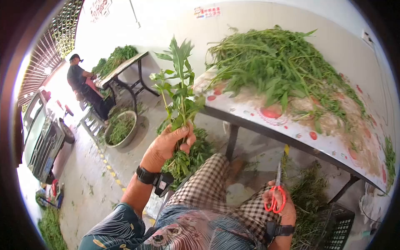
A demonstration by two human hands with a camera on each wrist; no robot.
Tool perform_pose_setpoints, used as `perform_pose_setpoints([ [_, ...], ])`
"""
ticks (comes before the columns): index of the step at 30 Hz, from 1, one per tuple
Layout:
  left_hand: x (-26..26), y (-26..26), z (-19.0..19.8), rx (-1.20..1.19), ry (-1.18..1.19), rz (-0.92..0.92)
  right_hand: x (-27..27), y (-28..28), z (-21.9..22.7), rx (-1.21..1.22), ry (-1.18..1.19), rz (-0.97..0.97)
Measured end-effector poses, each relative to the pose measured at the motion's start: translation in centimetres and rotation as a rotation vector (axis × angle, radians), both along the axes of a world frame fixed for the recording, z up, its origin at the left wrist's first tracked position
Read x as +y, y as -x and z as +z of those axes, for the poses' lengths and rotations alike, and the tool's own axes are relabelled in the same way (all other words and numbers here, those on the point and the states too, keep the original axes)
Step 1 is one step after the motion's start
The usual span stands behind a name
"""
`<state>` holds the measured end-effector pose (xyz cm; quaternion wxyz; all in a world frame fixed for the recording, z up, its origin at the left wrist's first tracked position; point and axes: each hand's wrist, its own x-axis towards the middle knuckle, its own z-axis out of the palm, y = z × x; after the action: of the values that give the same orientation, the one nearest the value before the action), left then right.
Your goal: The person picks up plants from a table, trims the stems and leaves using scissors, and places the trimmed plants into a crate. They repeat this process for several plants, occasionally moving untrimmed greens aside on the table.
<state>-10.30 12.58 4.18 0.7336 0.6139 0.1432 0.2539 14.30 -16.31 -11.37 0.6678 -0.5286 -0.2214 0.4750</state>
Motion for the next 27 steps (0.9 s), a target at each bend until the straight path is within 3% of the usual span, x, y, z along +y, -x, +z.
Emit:
perform_pose_setpoints([
  [8,2.8,4.9,-3.3,0.238,0.143,0.140,1.1,-1.4,-3.1,0.114,0.054,-0.100],
  [11,4.2,5.3,-5.9,0.211,0.244,0.212,1.3,-1.6,-3.6,0.122,0.104,-0.111],
  [12,4.3,5.1,-6.7,0.228,0.184,0.302,1.4,-1.7,-3.7,0.127,0.097,-0.096],
  [16,6.2,5.8,-10.0,0.204,0.050,0.346,1.8,-1.6,-3.6,0.134,0.140,-0.113],
  [18,8.3,7.3,-12.9,0.304,-0.286,0.282,1.8,-1.8,-3.7,0.144,0.158,-0.125],
  [21,9.1,9.4,-15.1,0.406,-0.589,0.256,2.2,-1.2,-3.3,0.076,0.212,-0.160],
  [22,9.8,10.3,-16.3,0.439,-0.882,0.250,2.3,-1.2,-3.3,0.072,0.212,-0.156],
  [24,10.2,11.9,-17.9,0.538,-1.199,0.240,2.4,-1.2,-3.3,0.064,0.214,-0.145],
  [27,11.0,13.4,-21.1,0.527,-0.774,0.284,2.7,-1.3,-3.6,0.077,0.208,-0.136],
])
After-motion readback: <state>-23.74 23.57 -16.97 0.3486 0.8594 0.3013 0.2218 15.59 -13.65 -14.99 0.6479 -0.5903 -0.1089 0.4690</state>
